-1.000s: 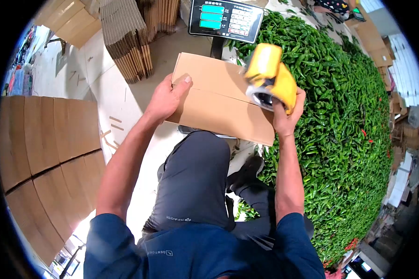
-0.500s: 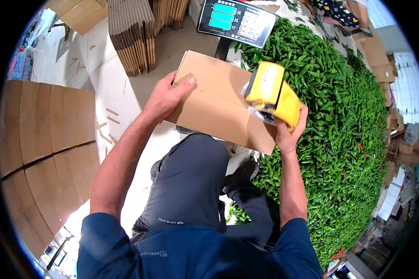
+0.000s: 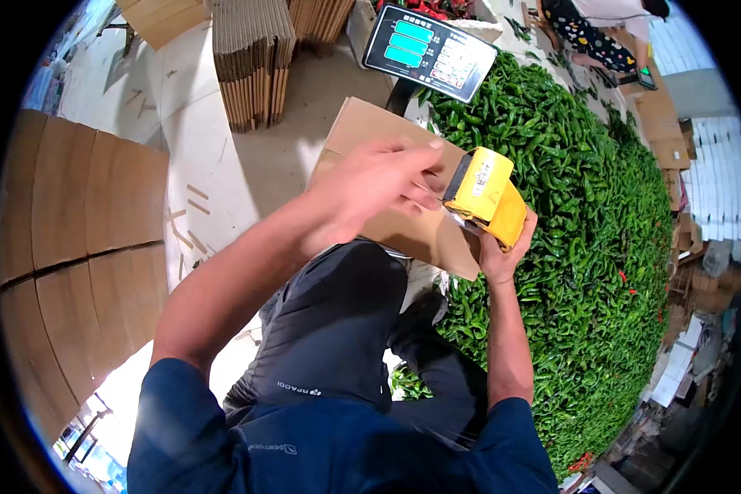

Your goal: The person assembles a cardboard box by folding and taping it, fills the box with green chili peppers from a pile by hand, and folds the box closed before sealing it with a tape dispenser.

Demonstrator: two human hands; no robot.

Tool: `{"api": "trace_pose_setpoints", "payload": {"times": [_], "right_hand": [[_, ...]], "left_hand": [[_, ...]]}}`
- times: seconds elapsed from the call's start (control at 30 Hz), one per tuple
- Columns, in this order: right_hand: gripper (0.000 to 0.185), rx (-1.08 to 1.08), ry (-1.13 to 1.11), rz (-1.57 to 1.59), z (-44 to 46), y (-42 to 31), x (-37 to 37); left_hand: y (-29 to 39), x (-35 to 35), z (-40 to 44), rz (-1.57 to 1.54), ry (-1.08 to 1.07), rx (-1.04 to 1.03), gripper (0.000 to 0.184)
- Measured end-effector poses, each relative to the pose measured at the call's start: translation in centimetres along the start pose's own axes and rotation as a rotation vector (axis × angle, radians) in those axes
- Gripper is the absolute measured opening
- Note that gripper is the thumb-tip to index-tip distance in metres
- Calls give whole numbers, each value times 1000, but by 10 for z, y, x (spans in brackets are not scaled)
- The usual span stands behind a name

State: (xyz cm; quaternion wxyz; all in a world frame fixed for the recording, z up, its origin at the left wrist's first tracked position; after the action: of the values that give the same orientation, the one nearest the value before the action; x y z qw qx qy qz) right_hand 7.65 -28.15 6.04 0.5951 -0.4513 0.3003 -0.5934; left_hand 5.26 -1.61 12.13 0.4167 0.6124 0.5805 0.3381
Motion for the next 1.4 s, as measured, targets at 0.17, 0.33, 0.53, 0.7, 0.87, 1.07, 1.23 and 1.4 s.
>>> {"api": "trace_pose_setpoints", "payload": {"times": [0.17, 0.33, 0.53, 0.7, 0.87, 1.07, 1.23, 1.4], "right_hand": [[68, -46, -23, -5, 0, -2, 0], [64, -42, -60, -62, 4, -10, -4], [61, -186, -17, -1, 4, 0, -4], [65, -184, -79, -99, 6, -17, -18], [60, -268, -136, -100, 14, -29, -39], [57, -104, -250, -404, 28, -50, -58], [59, -209, -249, -528, 33, -54, -75], [47, -301, -228, -586, 34, -56, -83]], "left_hand": [[12, -18, 2, -105, -84, 0, 34], [9, -11, 13, -16, 40, -18, 20], [47, 20, -19, 490, 507, -432, 19], [43, 159, -64, 317, 728, -505, 15], [-103, 207, -3, 80, 580, -187, 24], [-147, 214, 20, -200, 491, -167, 23], [-168, 232, 28, -240, 493, -171, 21], [-236, 191, 73, -139, 455, -89, 22]]}}
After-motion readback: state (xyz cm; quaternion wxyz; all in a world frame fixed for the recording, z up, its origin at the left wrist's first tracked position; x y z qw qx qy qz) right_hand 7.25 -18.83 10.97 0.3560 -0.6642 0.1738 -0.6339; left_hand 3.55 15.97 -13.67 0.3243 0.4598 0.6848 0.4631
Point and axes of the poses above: each hand's wrist, its own z-axis towards the middle knuckle, its own x-axis out of the back of the hand, y = z × x, the point moved 8 cm from there along z, towards the middle knuckle, and after that the axes turned 12 degrees about z, right-handed, at the moved point
